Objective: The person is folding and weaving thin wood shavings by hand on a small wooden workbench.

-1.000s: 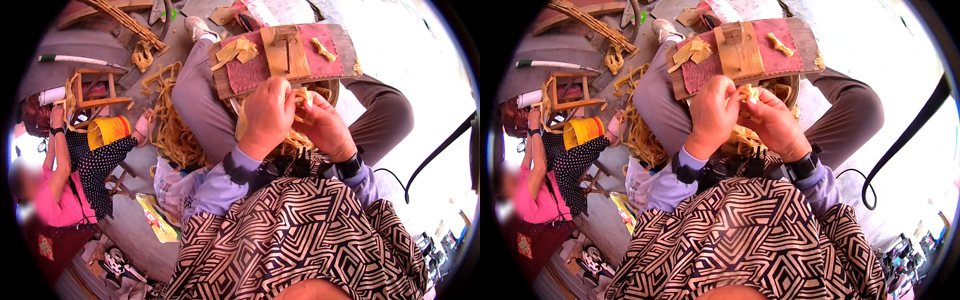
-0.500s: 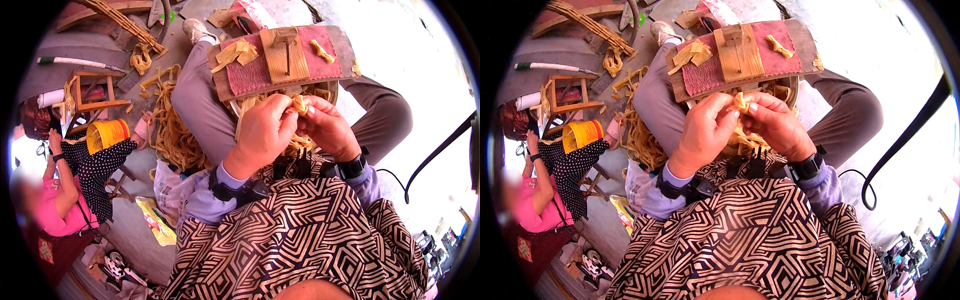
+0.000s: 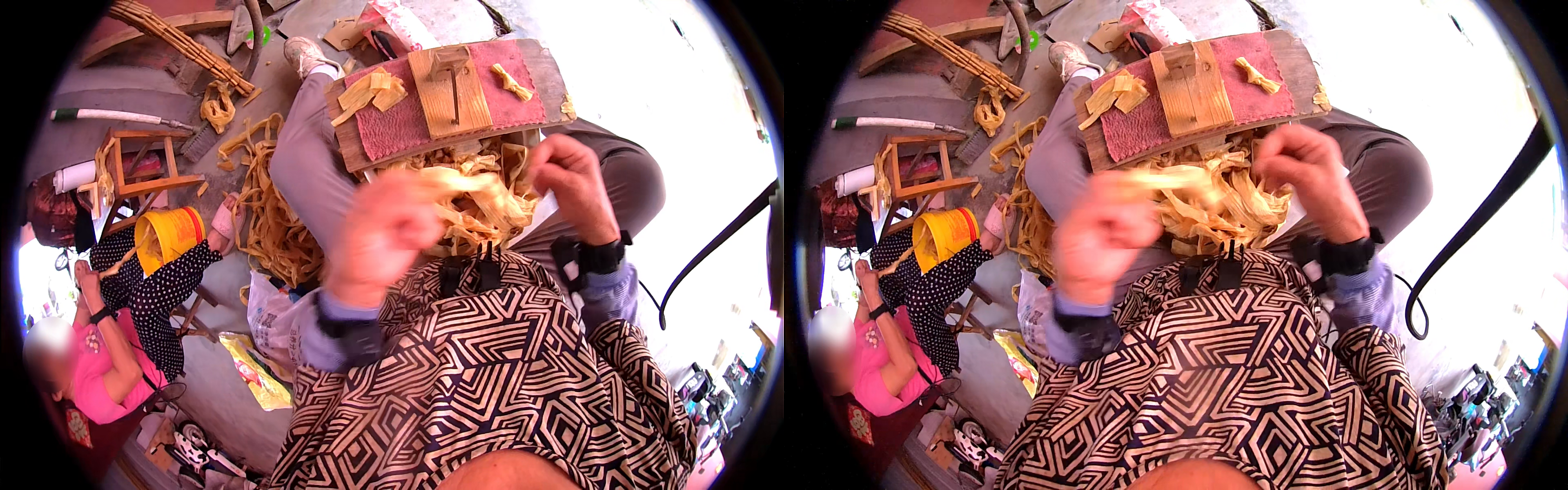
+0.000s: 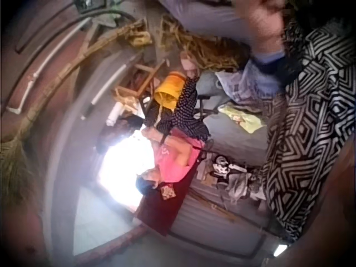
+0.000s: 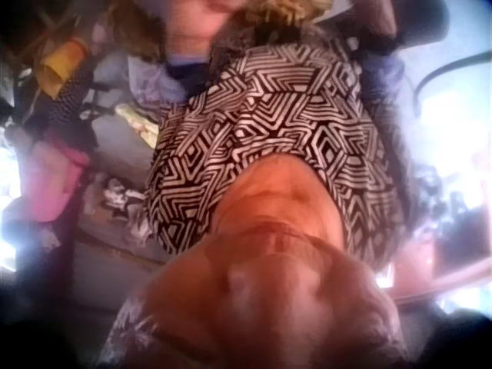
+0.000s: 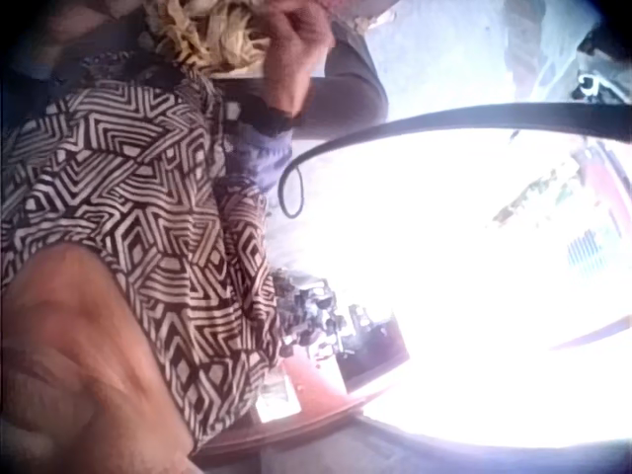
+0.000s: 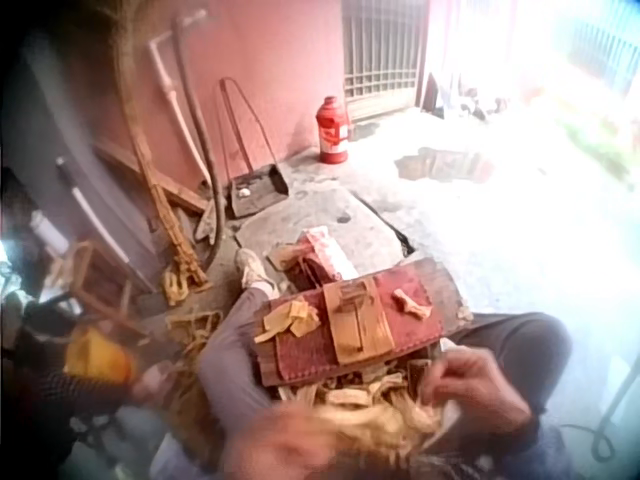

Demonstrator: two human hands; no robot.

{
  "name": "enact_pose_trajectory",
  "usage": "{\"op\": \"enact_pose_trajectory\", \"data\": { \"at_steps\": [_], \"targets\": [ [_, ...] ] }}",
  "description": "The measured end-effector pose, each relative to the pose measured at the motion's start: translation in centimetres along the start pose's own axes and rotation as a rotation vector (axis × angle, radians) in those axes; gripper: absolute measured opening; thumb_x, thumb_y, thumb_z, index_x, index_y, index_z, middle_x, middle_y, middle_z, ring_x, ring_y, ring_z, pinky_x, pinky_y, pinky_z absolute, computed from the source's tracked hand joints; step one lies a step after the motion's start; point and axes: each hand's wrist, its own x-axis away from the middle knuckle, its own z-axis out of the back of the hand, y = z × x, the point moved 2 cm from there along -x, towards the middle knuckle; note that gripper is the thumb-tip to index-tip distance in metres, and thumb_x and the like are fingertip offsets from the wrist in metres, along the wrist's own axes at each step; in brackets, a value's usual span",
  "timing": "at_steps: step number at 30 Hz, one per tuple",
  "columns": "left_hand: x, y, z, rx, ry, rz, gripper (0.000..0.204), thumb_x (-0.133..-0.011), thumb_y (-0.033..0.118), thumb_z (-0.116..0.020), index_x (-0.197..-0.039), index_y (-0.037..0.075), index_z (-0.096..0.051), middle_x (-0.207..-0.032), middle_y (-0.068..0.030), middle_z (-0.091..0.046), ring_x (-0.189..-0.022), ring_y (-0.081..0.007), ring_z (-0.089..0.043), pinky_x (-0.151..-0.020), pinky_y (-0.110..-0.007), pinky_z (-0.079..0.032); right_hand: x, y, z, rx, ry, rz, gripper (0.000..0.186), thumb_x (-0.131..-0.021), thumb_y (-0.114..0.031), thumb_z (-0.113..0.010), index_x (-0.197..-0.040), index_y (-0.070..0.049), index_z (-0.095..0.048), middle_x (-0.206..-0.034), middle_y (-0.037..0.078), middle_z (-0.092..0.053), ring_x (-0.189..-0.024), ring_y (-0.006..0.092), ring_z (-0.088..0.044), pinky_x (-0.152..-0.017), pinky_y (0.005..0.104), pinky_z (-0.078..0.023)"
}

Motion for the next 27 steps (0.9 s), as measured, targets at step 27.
{"op": "enact_pose_trajectory", "data": {
  "at_steps": [27],
  "targets": [
    [-0.3, 1.4, -1.8, -1.405, 0.047, -0.303, 0.024, -0.094, 0.024, -0.059, -0.093, 0.001, -0.063, -0.076, -0.0070, -0.061, -0.070, -0.0208, -0.057, -0.066, -0.032, -0.044, 1.0, -5.1, -4.9, 0.854, -0.355, 0.481, 0.012, -0.081, -0.005, -0.065, -0.091, 0.000, -0.059, -0.079, 0.015, -0.059, -0.075, 0.0356, -0.060, -0.064, 0.0408, -0.048]
  ]
}}
